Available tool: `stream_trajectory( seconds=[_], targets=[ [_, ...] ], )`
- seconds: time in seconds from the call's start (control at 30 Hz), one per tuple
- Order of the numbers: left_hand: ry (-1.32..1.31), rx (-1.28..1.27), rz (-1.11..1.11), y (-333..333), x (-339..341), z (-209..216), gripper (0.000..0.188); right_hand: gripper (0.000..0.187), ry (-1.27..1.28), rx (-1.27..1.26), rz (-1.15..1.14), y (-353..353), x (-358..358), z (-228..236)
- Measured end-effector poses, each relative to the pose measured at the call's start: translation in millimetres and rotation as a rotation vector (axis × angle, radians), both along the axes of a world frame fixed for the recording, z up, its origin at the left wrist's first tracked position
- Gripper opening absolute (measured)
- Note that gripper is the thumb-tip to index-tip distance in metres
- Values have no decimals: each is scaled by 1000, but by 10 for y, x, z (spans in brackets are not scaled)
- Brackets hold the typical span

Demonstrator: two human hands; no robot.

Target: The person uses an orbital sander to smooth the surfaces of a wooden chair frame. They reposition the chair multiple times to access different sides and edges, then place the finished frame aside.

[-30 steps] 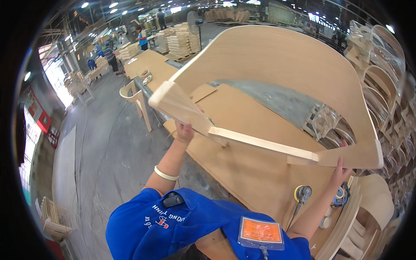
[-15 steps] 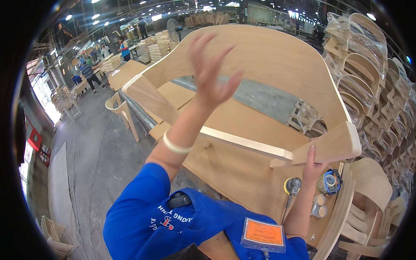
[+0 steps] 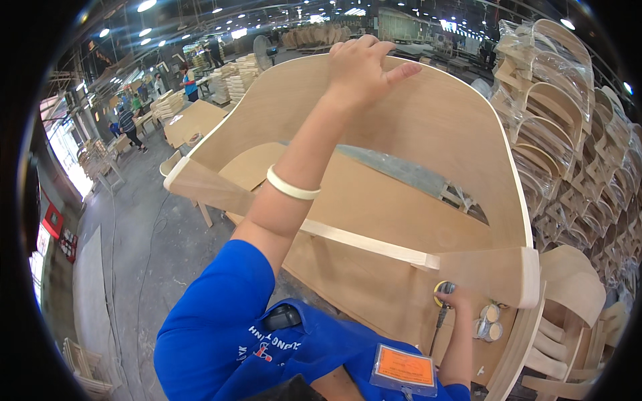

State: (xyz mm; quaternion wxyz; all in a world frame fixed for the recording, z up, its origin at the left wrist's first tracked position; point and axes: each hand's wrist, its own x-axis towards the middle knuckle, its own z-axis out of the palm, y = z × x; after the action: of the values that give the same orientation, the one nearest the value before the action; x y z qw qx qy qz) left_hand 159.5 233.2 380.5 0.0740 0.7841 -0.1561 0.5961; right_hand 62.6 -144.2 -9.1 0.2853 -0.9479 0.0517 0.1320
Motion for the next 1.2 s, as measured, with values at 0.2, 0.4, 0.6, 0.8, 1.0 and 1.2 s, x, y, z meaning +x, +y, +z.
stream_trajectory(
  seconds=[0.2,0.4,0.6,0.8,1.0,1.2],
  targets=[
    [-33,11,-9,-10,-145,-8,76,99,-131,-257,-109,-174,312,-1312],
    [-83,23,-10,-1,-188,-25,72,95,-51,-366,-319,-233,588,-1517],
    [-190,15,-79,1,-77,-6,71,92,-26,-245,-384,-331,524,-1648],
    [-165,-7,-57,5,105,9,72,83,-240,296,-365,-585,-323,-1040],
    [-103,-37,-153,35,218,74,69,78,-664,269,-321,-560,-1503,938],
    [-37,-71,-136,-21,144,80,72,73,-961,-72,-363,23,-2721,2876]
  ],
)
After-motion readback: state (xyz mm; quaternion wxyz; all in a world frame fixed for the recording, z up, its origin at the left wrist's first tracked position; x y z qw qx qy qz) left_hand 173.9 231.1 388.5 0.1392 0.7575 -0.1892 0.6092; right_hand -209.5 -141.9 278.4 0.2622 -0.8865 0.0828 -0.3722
